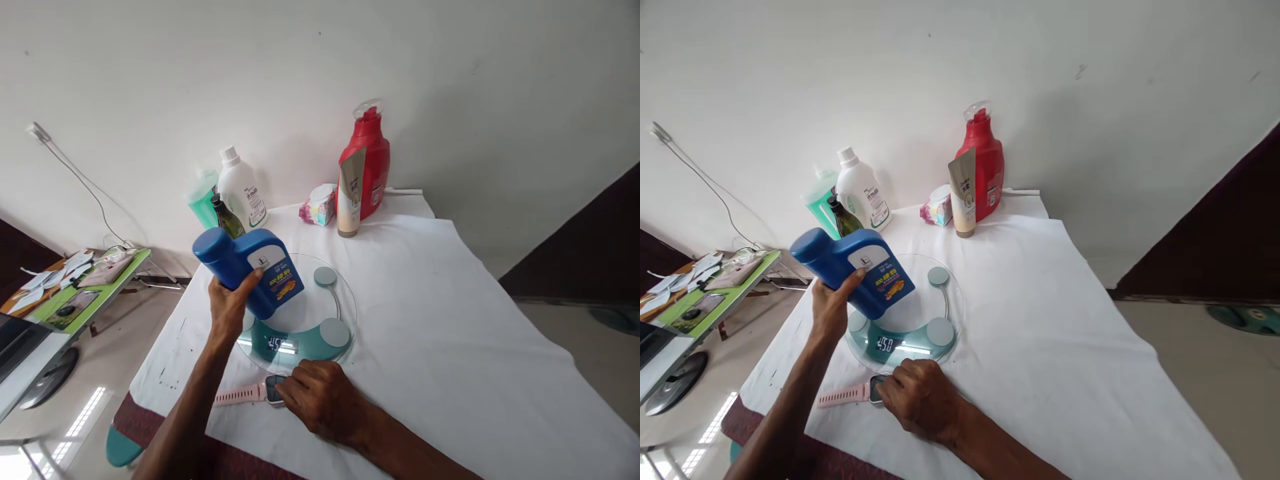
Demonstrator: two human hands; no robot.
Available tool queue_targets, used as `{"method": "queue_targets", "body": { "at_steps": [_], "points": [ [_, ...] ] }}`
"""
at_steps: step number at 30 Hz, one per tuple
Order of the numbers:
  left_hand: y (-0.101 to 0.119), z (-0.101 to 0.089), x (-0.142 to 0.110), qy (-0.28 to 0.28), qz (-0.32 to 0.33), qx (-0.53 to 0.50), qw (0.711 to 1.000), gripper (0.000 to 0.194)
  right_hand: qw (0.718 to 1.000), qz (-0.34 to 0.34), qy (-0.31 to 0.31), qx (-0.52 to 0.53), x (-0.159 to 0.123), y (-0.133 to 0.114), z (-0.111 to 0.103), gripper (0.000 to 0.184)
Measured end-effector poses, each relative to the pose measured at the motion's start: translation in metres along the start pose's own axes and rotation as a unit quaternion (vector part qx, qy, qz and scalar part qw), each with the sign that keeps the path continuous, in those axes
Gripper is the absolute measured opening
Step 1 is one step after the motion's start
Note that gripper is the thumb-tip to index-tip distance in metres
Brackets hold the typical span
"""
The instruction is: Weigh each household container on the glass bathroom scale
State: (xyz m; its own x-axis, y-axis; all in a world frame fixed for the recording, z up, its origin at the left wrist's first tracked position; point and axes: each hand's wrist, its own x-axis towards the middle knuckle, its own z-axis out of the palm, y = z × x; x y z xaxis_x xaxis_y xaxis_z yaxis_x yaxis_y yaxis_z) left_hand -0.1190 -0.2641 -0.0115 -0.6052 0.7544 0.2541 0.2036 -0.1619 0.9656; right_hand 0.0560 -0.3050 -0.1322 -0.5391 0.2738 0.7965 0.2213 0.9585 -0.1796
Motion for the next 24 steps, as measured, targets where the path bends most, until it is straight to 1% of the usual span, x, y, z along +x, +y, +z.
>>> {"method": "queue_targets", "body": {
  "at_steps": [2, 5, 8, 10, 12, 13, 15, 16, 18, 21, 22, 24],
  "points": [
    [-0.002, 0.012, -0.005, -0.008, -0.002, 0.035, 0.999, 0.052, 1.0, -0.002, 0.003, -0.001, 0.0, 0.0, 0.0, 0.037],
    [-0.002, 0.024, -0.007, -0.021, 0.017, 0.071, 0.997, 0.055, 1.0, -0.007, 0.006, -0.003, 0.0, 0.0, -0.001, 0.037],
    [-0.003, 0.027, -0.007, -0.035, 0.024, 0.081, 0.996, 0.058, 1.0, -0.008, 0.003, -0.006, 0.0, 0.0, -0.002, 0.037],
    [-0.005, 0.023, -0.005, -0.06, 0.037, 0.073, 0.995, 0.062, 1.0, -0.005, 0.002, -0.005, 0.0, 0.0, -0.002, 0.036],
    [-0.009, 0.014, 0.0, -0.084, 0.08, 0.052, 0.992, 0.066, 1.0, 0.0, -0.002, -0.001, -0.001, 0.0, -0.001, 0.035],
    [-0.012, 0.006, 0.004, -0.087, 0.107, 0.037, 0.99, 0.066, 1.0, 0.002, -0.005, 0.001, -0.002, 0.0, -0.001, 0.035],
    [-0.023, -0.013, 0.015, -0.065, 0.141, 0.007, 0.988, 0.065, 1.0, 0.005, -0.016, 0.004, -0.004, 0.0, 0.0, 0.034],
    [-0.031, -0.024, 0.021, -0.039, 0.141, 0.0, 0.989, 0.065, 1.0, 0.007, -0.021, 0.004, -0.004, 0.0, 0.0, 0.034],
    [-0.052, -0.048, 0.032, 0.026, 0.106, 0.015, 0.994, 0.062, 1.0, 0.008, -0.027, -0.002, -0.005, 0.0, 0.0, 0.034],
    [-0.088, -0.078, 0.041, 0.124, 0.018, 0.081, 0.989, 0.055, 1.0, 0.004, -0.024, -0.007, -0.004, 0.0, -0.001, 0.035],
    [-0.098, -0.085, 0.043, 0.142, -0.006, 0.097, 0.985, 0.052, 1.0, 0.003, -0.022, -0.007, -0.004, 0.0, -0.002, 0.035],
    [-0.111, -0.093, 0.043, 0.151, -0.03, 0.12, 0.981, 0.046, 1.0, 0.001, -0.021, -0.005, -0.003, 0.0, -0.003, 0.035]
  ]
}}
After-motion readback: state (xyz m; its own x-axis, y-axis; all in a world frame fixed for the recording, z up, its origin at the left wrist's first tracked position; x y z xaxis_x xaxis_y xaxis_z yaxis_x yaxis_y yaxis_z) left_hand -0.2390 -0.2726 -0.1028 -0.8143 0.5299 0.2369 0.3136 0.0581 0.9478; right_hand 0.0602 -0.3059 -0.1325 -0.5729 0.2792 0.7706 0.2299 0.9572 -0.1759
